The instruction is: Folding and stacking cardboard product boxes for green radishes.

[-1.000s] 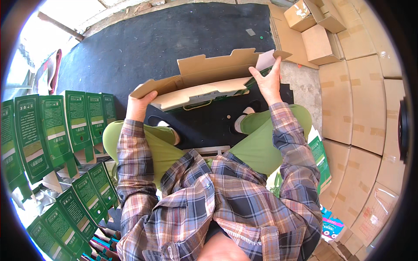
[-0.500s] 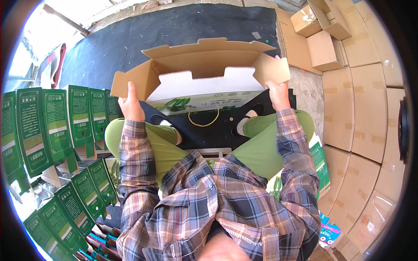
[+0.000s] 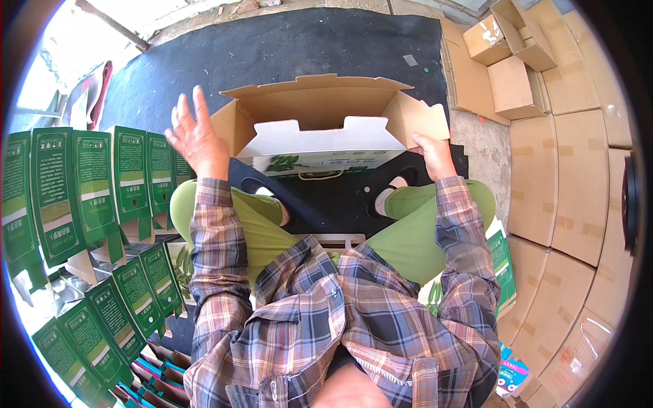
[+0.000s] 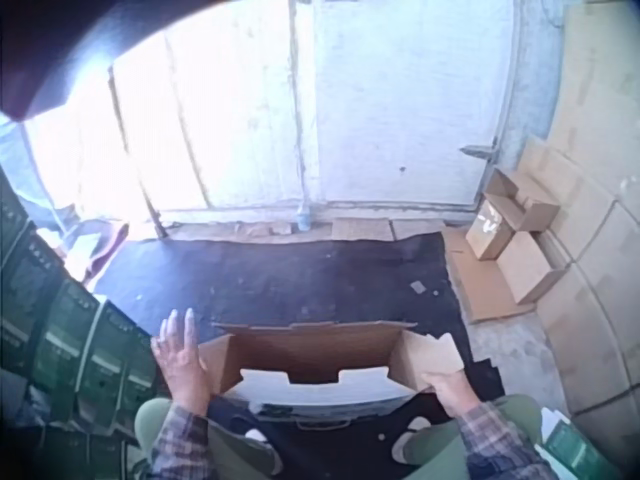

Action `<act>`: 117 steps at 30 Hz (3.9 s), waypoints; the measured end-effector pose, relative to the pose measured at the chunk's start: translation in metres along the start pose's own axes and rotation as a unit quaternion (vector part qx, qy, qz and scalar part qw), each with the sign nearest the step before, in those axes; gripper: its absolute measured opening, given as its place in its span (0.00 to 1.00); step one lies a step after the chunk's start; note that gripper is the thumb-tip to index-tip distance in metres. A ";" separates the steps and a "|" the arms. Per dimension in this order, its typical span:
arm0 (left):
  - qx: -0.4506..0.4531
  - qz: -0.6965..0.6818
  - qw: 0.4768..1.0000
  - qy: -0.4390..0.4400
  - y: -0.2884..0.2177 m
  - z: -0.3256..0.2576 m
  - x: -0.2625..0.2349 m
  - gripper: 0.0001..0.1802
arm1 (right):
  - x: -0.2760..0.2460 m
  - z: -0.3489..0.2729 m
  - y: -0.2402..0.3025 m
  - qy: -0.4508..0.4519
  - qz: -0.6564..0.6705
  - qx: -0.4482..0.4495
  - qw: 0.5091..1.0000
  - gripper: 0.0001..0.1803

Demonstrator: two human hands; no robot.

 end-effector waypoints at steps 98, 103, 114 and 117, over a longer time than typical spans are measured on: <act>-0.303 -0.748 0.406 0.428 -0.019 -0.078 0.155 0.30 | -0.017 0.004 -0.093 0.047 -0.063 0.298 0.951 0.34; -0.263 -0.760 0.492 0.334 0.007 -0.067 0.146 0.21 | -0.023 0.014 -0.049 -0.024 0.062 0.167 0.984 0.31; -0.327 -0.648 0.556 0.405 0.004 -0.092 0.165 0.23 | -0.013 0.010 -0.064 0.014 -0.029 0.214 0.976 0.30; -0.328 -0.670 0.521 0.415 0.004 -0.095 0.163 0.19 | -0.015 0.012 -0.075 0.041 -0.027 0.219 0.974 0.26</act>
Point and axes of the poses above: each hand's wrist, its own z-axis towards the middle knuckle, its own x-axis out of the palm, y = z × x, the point moved 9 cm from there along z, towards the middle knuckle, and after that the axes turned 4 degrees about y, right-handed, at the moved point
